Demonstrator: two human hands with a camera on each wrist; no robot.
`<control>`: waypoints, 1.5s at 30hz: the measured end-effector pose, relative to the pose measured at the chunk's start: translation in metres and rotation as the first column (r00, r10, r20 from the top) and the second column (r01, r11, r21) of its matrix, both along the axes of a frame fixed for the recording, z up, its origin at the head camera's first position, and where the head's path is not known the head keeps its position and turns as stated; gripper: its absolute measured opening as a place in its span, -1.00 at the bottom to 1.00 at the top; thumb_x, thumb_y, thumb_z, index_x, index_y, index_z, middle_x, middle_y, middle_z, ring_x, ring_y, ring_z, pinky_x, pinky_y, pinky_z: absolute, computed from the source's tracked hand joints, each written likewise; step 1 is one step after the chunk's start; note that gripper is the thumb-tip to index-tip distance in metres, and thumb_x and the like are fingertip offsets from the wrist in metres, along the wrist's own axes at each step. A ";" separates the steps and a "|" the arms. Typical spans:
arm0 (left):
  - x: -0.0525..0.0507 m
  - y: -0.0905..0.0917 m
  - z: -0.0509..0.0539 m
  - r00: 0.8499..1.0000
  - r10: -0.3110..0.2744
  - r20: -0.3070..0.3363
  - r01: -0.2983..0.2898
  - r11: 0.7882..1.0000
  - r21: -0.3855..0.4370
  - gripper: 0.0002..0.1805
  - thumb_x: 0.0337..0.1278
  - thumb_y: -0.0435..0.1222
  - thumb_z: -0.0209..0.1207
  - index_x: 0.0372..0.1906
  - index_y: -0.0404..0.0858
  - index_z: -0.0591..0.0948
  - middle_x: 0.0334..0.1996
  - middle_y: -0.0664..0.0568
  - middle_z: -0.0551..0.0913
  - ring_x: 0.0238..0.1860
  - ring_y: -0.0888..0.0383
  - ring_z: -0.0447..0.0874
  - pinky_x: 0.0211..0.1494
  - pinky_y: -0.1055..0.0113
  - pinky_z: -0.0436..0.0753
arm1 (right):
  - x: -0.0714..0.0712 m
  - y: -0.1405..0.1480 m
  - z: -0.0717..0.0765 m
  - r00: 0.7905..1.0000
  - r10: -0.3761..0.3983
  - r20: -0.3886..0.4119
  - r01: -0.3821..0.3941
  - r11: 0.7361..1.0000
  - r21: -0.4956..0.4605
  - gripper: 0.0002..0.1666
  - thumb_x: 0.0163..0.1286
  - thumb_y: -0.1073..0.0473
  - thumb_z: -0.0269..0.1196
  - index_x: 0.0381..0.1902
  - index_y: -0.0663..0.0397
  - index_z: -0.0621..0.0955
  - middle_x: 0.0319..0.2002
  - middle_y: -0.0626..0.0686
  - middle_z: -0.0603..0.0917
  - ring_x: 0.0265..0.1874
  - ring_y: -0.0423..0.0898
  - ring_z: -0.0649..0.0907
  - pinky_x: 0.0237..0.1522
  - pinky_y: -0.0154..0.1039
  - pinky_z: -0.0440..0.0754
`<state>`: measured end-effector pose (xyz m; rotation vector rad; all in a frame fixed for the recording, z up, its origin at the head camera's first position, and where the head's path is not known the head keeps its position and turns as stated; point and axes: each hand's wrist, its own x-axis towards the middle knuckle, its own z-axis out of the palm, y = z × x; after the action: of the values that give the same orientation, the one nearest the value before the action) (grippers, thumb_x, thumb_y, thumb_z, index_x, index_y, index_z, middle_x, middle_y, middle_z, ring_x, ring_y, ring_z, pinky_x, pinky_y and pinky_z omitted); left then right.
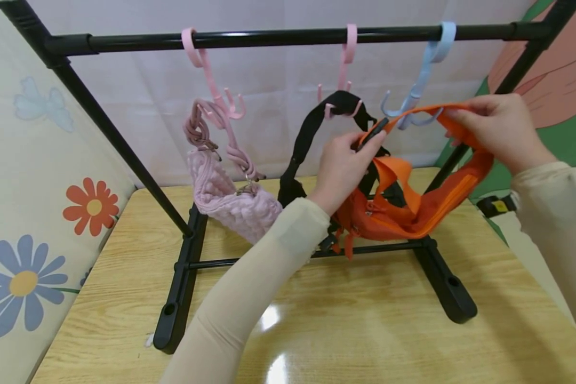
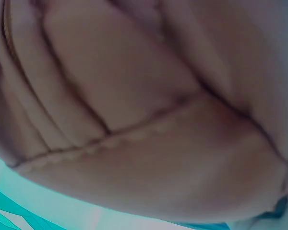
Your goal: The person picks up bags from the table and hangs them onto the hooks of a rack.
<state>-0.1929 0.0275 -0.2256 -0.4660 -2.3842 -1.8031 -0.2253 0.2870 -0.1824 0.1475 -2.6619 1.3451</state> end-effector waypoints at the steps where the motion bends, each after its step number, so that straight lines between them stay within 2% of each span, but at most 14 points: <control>1: -0.001 0.000 -0.001 1.000 0.007 -0.001 -0.007 1.000 -0.008 -0.65 0.36 0.00 0.12 -0.17 -0.22 0.65 -0.45 -0.05 0.62 -0.52 0.17 0.53 -0.46 0.40 0.51 | 0.000 0.000 -0.001 1.000 0.004 -0.002 -0.004 1.000 -0.001 -0.87 0.39 -0.07 0.21 -0.27 -0.36 0.71 -0.59 -0.28 0.68 -0.62 -0.27 0.66 -0.57 -0.43 0.54; 6: -0.004 0.000 -0.002 0.999 0.034 -0.012 -0.035 0.998 -0.061 -0.63 0.36 -0.01 0.13 -0.04 -0.22 0.66 -0.36 0.08 0.61 -0.44 0.20 0.46 -0.43 0.44 0.41 | 0.000 -0.001 -0.004 1.000 0.016 -0.015 -0.016 1.000 0.009 -0.86 0.39 -0.07 0.22 -0.28 -0.34 0.72 -0.56 -0.33 0.69 -0.55 -0.35 0.64 -0.54 -0.47 0.53; 11: -0.005 0.002 -0.004 0.999 0.044 0.000 -0.044 0.994 -0.096 -0.61 0.37 -0.03 0.12 0.08 -0.21 0.62 -0.30 0.10 0.60 -0.45 0.18 0.42 -0.45 0.43 0.37 | -0.001 0.000 -0.008 0.999 -0.008 -0.038 0.011 0.998 0.069 -0.72 0.40 -0.09 0.22 -0.11 -0.13 0.74 -0.51 -0.45 0.65 -0.43 -0.38 0.57 -0.47 -0.54 0.48; 14: -0.005 0.002 -0.006 0.999 0.045 0.010 -0.044 0.994 -0.097 -0.58 0.36 -0.04 0.13 0.15 -0.19 0.59 -0.25 0.12 0.60 -0.43 0.18 0.42 -0.43 0.43 0.37 | -0.001 0.000 -0.010 0.999 -0.011 -0.045 0.014 0.998 0.065 -0.68 0.39 -0.08 0.23 -0.06 -0.07 0.73 -0.48 -0.47 0.65 -0.38 -0.38 0.55 -0.44 -0.56 0.46; 20: -0.006 0.001 -0.010 0.999 0.035 0.010 -0.034 0.995 -0.091 -0.57 0.36 -0.05 0.14 0.18 -0.19 0.55 -0.23 0.10 0.59 -0.37 0.18 0.46 -0.36 0.44 0.44 | 0.000 -0.003 -0.015 0.996 -0.003 -0.089 0.011 0.996 0.087 -0.79 0.37 -0.05 0.26 -0.16 -0.16 0.74 -0.52 -0.46 0.63 -0.52 -0.28 0.49 -0.57 -0.46 0.40; 24: -0.006 0.001 -0.012 0.999 0.032 0.007 -0.032 0.996 -0.085 -0.56 0.35 -0.05 0.14 0.19 -0.20 0.54 -0.25 0.09 0.58 -0.39 0.18 0.46 -0.37 0.43 0.44 | 0.000 -0.005 -0.018 0.996 -0.001 -0.086 0.009 0.995 0.098 -0.78 0.38 -0.06 0.25 -0.16 -0.13 0.73 -0.53 -0.43 0.63 -0.53 -0.25 0.47 -0.57 -0.43 0.39; 27: -0.007 0.001 -0.013 0.999 0.034 0.008 -0.033 0.996 -0.086 -0.55 0.35 -0.05 0.14 0.21 -0.19 0.53 -0.13 0.11 0.61 -0.38 0.20 0.49 -0.36 0.44 0.46 | 0.000 -0.005 -0.020 0.997 -0.002 -0.080 0.009 0.996 0.093 -0.75 0.36 -0.08 0.26 -0.19 -0.09 0.72 -0.53 -0.39 0.64 -0.50 -0.27 0.50 -0.53 -0.45 0.41; 30: -0.008 0.002 -0.014 0.999 0.039 0.012 -0.037 0.994 -0.100 -0.53 0.35 -0.04 0.15 0.24 -0.18 0.51 0.02 0.11 0.60 -0.35 0.23 0.53 -0.32 0.44 0.49 | 0.000 -0.006 -0.024 0.996 -0.003 -0.091 0.013 0.995 0.103 -0.69 0.37 -0.08 0.26 -0.19 0.02 0.70 -0.54 -0.38 0.63 -0.50 -0.29 0.52 -0.51 -0.47 0.43; 32: -0.008 0.002 -0.015 0.999 0.043 0.013 -0.041 0.994 -0.104 -0.52 0.34 -0.05 0.15 0.25 -0.17 0.50 0.08 0.10 0.59 -0.31 0.25 0.56 -0.26 0.46 0.51 | 0.000 -0.006 -0.026 0.995 -0.003 -0.103 0.015 0.993 0.116 -0.60 0.38 -0.07 0.24 -0.12 0.15 0.68 -0.53 -0.40 0.61 -0.50 -0.31 0.53 -0.50 -0.50 0.43; 37: -0.007 0.002 -0.017 0.999 0.044 0.020 -0.041 0.994 -0.101 -0.52 0.35 -0.06 0.15 0.27 -0.16 0.48 0.02 0.10 0.58 -0.24 0.26 0.57 -0.16 0.46 0.52 | -0.001 -0.007 -0.029 0.994 0.000 -0.113 0.014 0.993 0.119 -0.49 0.40 -0.03 0.23 0.05 0.31 0.61 -0.49 -0.46 0.58 -0.47 -0.38 0.55 -0.47 -0.55 0.46; 43: -0.004 0.001 -0.019 0.999 0.034 0.027 -0.031 0.993 -0.111 -0.51 0.37 -0.07 0.13 0.29 -0.16 0.45 -0.04 0.11 0.57 -0.24 0.23 0.53 -0.16 0.43 0.50 | -0.001 -0.007 -0.033 0.993 0.015 -0.113 -0.005 0.996 0.087 -0.50 0.40 0.00 0.24 0.08 0.31 0.60 -0.46 -0.43 0.60 -0.47 -0.41 0.58 -0.45 -0.57 0.49; 45: -0.004 0.001 -0.020 0.999 0.028 0.033 -0.024 0.993 -0.113 -0.48 0.37 -0.06 0.12 0.32 -0.17 0.41 0.00 0.10 0.56 -0.19 0.22 0.54 -0.10 0.41 0.51 | 0.000 -0.007 -0.034 0.993 0.019 -0.117 -0.010 0.997 0.076 -0.50 0.39 0.00 0.25 0.07 0.30 0.60 -0.44 -0.41 0.62 -0.46 -0.41 0.58 -0.44 -0.58 0.49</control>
<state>-0.1964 0.0288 -0.2455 -0.4167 -2.5128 -1.6863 -0.2250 0.2803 -0.2164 0.2483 -2.6185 1.2005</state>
